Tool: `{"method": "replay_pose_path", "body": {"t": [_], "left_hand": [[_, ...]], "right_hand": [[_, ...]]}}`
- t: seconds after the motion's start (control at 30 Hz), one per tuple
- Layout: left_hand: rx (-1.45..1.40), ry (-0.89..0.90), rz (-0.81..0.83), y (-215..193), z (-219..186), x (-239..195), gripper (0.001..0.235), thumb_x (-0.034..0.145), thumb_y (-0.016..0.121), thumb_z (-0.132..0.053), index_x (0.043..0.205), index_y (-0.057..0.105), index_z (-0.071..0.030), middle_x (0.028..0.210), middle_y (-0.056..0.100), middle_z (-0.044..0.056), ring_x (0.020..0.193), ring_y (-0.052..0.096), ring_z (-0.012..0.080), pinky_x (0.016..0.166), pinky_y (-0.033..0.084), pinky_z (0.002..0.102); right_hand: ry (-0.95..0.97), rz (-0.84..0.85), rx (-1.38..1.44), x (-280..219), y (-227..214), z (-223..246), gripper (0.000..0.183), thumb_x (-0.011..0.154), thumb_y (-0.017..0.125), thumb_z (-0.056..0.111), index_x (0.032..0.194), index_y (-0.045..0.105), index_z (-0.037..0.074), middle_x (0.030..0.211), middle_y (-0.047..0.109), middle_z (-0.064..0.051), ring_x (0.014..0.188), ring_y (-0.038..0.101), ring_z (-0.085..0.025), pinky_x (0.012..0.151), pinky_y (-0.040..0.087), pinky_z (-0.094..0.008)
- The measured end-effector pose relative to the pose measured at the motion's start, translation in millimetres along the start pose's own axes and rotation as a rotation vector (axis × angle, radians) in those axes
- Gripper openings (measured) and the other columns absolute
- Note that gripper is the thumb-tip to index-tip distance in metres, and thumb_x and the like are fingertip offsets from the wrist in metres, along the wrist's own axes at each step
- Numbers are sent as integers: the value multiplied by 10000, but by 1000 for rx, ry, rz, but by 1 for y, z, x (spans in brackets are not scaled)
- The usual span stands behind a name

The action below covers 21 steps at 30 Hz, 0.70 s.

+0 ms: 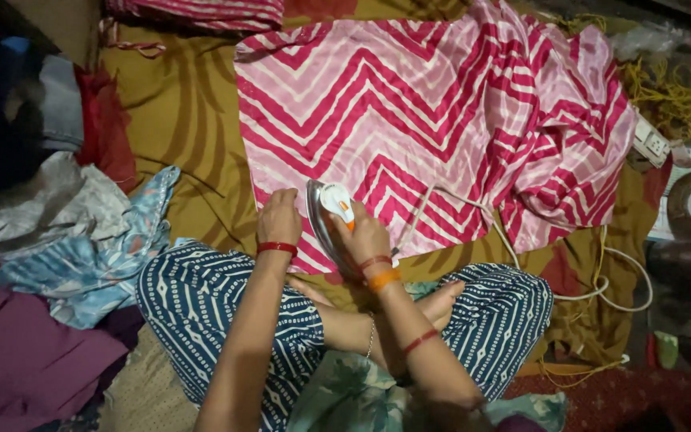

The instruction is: The recorder irons a pink and white chevron patterned cloth on a bed and then folds it.

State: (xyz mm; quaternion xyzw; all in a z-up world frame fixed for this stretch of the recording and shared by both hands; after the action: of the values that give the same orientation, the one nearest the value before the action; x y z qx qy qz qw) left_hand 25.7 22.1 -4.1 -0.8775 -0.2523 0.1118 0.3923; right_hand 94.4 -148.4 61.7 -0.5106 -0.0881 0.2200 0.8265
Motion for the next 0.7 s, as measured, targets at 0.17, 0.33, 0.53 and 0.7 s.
{"method": "replay_pose_path", "body": {"t": [0.17,0.33,0.53,0.7], "left_hand": [[64,-7,35,-1,1,-4,350,882,630,-68,1229,666,-84,1262,641,173,1185,603,363,987,472,515],[158,32,-22,9,15,-15,333,864,606,-42,1178,690,-117,1323,631,167,1241,591,357,1030,459,516],[98,-32,101,5,9,-14,304,934,588,-70,1227,665,-96,1383,605,191,1243,583,380,1029,482,484],[199,12,96,3,-4,-4,482,857,679,-118,1332,598,-110,1513,480,184,1431,422,368,1072,435,519]], "right_hand": [[40,-27,1,61,-4,1,524,923,666,523,1175,637,63,825,715,-273,773,706,-467,647,554,-558],[46,-52,23,71,-10,-1,533,918,659,537,1143,634,56,870,723,-265,809,709,-459,669,548,-553],[74,-23,-10,12,-13,-35,528,934,660,543,1126,637,52,851,720,-262,790,707,-453,664,548,-542],[73,-36,-20,-16,-28,-42,532,918,661,550,1112,643,55,770,710,-244,712,712,-443,595,550,-530]]}}
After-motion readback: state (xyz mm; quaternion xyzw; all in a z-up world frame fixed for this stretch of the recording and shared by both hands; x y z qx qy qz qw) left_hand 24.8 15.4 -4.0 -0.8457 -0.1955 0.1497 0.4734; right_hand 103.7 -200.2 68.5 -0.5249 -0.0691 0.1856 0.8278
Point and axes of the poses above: each hand's wrist, its own x-axis towards the middle knuckle, its own y-axis out of the palm, z = x × y, the point moved 2 cm from there along x, towards the middle knuckle
